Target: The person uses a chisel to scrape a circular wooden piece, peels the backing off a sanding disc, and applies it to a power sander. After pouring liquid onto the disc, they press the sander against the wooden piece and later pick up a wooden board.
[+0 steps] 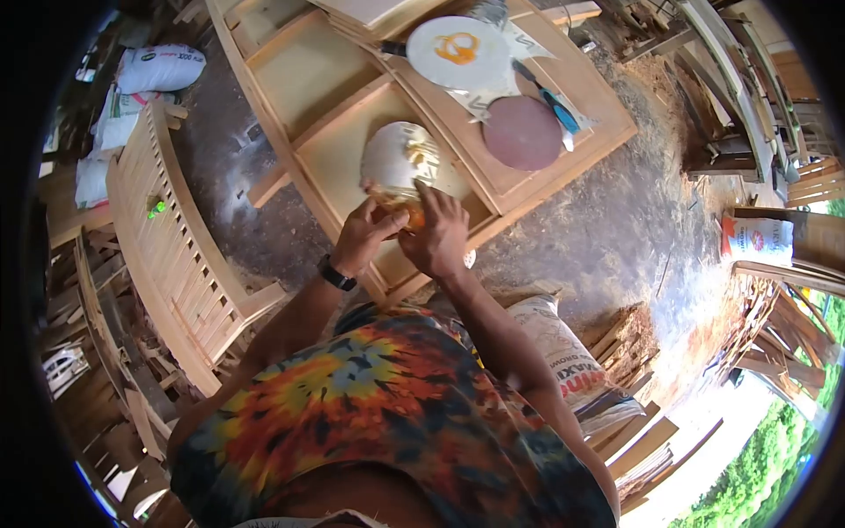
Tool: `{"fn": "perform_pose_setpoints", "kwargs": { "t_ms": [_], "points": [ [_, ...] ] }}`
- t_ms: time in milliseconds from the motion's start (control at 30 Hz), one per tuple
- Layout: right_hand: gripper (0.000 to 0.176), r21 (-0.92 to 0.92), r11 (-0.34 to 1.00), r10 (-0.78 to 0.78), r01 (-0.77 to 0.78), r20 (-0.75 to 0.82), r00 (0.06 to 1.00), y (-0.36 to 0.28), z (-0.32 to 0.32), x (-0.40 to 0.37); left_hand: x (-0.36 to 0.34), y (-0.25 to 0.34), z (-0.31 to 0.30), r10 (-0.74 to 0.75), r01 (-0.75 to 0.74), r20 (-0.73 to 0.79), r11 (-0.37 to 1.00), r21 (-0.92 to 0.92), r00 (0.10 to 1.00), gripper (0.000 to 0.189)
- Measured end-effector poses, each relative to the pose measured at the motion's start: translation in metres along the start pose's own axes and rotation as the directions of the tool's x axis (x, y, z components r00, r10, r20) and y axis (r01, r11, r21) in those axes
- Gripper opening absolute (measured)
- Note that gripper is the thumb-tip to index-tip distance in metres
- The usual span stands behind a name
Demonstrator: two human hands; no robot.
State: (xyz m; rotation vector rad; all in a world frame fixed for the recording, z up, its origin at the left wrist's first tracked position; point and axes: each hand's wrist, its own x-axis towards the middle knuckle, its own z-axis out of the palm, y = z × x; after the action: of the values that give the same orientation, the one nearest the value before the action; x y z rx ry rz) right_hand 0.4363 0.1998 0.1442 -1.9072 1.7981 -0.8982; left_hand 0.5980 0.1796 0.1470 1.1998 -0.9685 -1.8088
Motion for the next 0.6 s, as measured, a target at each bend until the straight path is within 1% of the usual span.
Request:
{"fn": "perform_pose_setpoints", "kwargs": {
  "t_ms": [33,100,133,167,200,233,267,300,333,367,400,433,467,500,533,600],
  "points": [
    [0.075,0.008,1.000,0.004,-0.004,0.008,1.000,0.009,-0.006,-0.001,-0.001,-0.002,0.014,-0.009,0.009,-0.008,1.000,0.002,1.000,0.057],
    [0.074,0.162,0.979,-0.145,0.124,0.125,0.981,0.027,-0.012,0.006,0.001,-0.003,0.036,-0.013,-0.006,-0.208,0.996,-0.094,0.978,0.052],
    [0.074,0.178,0.975,-0.161,0.135,0.135,0.978,0.041,-0.017,0.011,0.007,-0.017,0.032,-0.009,-0.013,-0.230,0.996,-0.092,0.973,0.052],
    [0.075,0.296,0.945,-0.187,0.141,0.133,0.973,0.063,-0.023,0.015,0.013,-0.040,0.018,0.204,-0.134,-0.204,0.941,0.310,0.957,0.046],
    [0.075,0.411,0.900,-0.215,0.145,0.131,0.968,0.086,-0.029,0.020,0.015,-0.053,0.011,0.376,-0.221,-0.102,0.719,0.659,0.921,0.041],
    [0.073,0.349,0.929,-0.161,0.121,0.087,0.983,0.119,-0.034,0.028,0.016,-0.033,0.034,0.324,-0.297,-0.292,0.946,0.132,0.900,0.036],
    [0.072,0.288,0.952,-0.117,0.101,0.040,0.992,0.154,-0.038,0.040,0.017,-0.027,0.033,0.338,-0.310,-0.334,0.941,0.137,0.880,0.036],
    [0.064,-0.054,0.995,-0.087,0.080,-0.145,0.986,0.178,-0.040,0.053,0.016,-0.019,0.027,0.430,-0.296,-0.371,0.882,0.366,0.823,0.041],
    [0.063,-0.190,0.965,0.175,-0.183,-0.056,0.983,0.186,-0.061,0.070,0.020,-0.010,0.018,0.523,-0.248,-0.378,0.778,0.577,0.764,0.046],
    [0.066,-0.248,0.923,0.269,-0.295,-0.133,0.954,0.204,-0.068,0.079,0.027,-0.002,0.006,0.542,-0.251,-0.400,0.772,0.584,0.739,0.046],
    [0.070,-0.295,0.865,0.354,-0.406,-0.216,0.910,0.218,-0.071,0.086,0.035,0.001,-0.010,0.542,-0.111,-0.439,0.710,0.695,0.717,0.052],
    [0.070,-0.287,0.880,0.330,-0.380,-0.206,0.921,0.219,-0.077,0.096,0.044,0.002,-0.025,0.540,0.043,-0.477,0.630,0.776,0.693,0.059],
    [0.074,-0.291,0.837,0.435,-0.463,-0.161,0.886,0.217,-0.082,0.103,0.054,0.003,-0.039,0.551,0.049,-0.491,0.630,0.775,0.675,0.059],
    [0.078,-0.302,0.784,0.535,-0.543,-0.116,0.837,0.215,-0.085,0.111,0.065,0.005,-0.053,0.585,0.090,-0.481,0.570,0.817,0.653,0.063],
    [0.078,-0.296,0.795,0.523,-0.530,-0.109,0.845,0.214,-0.084,0.117,0.076,0.006,-0.065,0.616,0.132,-0.465,0.506,0.852,0.635,0.068],
    [0.078,-0.248,0.727,0.647,-0.641,-0.067,0.759,0.213,-0.083,0.125,0.095,0.003,-0.086,0.650,0.152,-0.468,0.482,0.863,0.599,0.070]
  ]
}}
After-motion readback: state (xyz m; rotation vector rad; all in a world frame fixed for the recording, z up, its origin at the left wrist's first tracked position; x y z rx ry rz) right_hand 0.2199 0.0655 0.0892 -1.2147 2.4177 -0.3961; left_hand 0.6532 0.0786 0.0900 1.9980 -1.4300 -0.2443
